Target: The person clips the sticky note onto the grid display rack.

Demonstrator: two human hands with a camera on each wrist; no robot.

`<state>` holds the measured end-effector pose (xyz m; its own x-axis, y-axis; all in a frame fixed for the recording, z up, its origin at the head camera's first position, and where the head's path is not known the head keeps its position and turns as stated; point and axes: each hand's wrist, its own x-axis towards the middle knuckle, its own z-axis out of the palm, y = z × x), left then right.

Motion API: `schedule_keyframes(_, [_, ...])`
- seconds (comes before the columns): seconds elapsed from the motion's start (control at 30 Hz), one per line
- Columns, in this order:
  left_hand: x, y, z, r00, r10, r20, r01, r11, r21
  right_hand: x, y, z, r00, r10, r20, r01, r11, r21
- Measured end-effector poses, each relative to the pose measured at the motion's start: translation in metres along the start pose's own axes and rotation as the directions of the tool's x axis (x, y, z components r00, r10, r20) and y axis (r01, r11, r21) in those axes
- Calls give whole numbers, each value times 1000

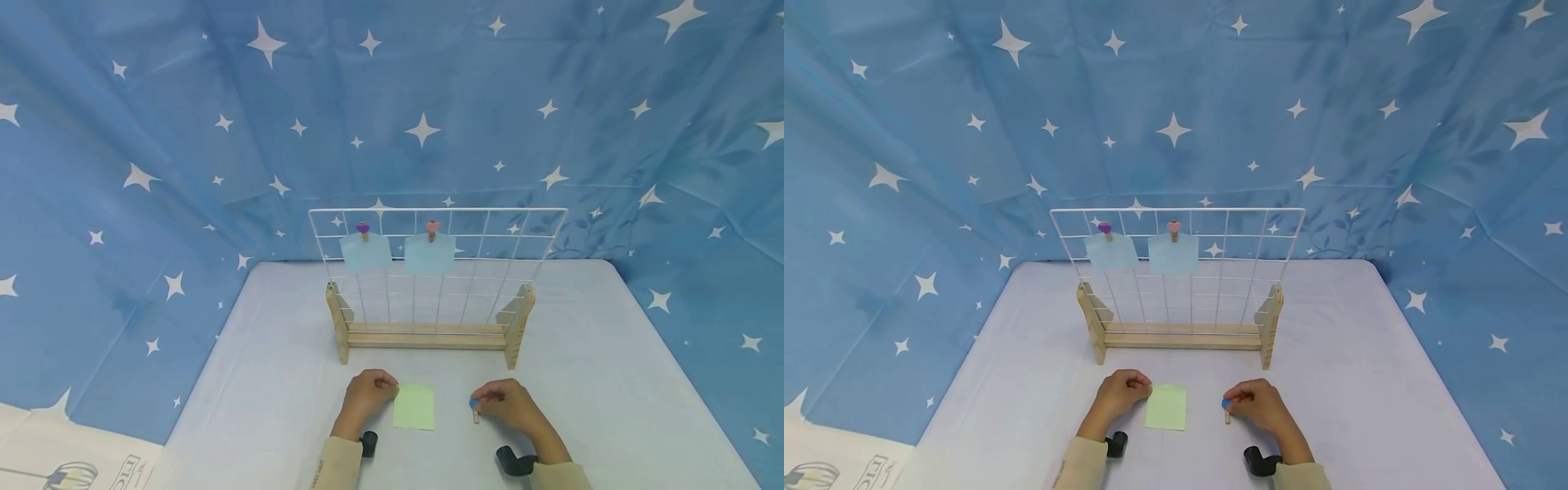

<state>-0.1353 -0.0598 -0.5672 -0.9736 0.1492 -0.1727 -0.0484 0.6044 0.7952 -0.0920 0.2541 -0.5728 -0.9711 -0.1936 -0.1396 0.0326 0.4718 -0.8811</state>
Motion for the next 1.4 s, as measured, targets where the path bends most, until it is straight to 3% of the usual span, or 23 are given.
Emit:
schedule_keyframes(0.17, [-1, 1, -3, 1000, 18, 18, -18, 1000, 4, 0, 0, -2, 1000, -11, 27, 10, 999, 38])
schedule_keyframes(0.33, [1, 3, -7, 999, -4, 39, 3, 1000, 5, 0, -1, -4, 999, 3, 48, -7, 995, 100])
schedule_keyframes(0.7, [2, 7, -8, 1000, 7, 17, -7, 999, -47, -2, -4, -10, 998, 37, 54, -44, 990, 135])
schedule_keyframes(0.97, [-1, 17, -13, 1000, 17, 24, -13, 988, -152, -1, -15, -18, 999, 41, -31, -35, 983, 179])
schedule_keyframes(1.2, [-1, 22, -14, 999, 45, 18, -41, 983, -178, 2, -29, -25, 980, 107, -171, -73, 978, 194])
schedule_keyframes(1.4, [-2, 27, -15, 998, 61, 8, -58, 976, -209, 1, -38, -32, 973, 75, -218, -12, 961, 277])
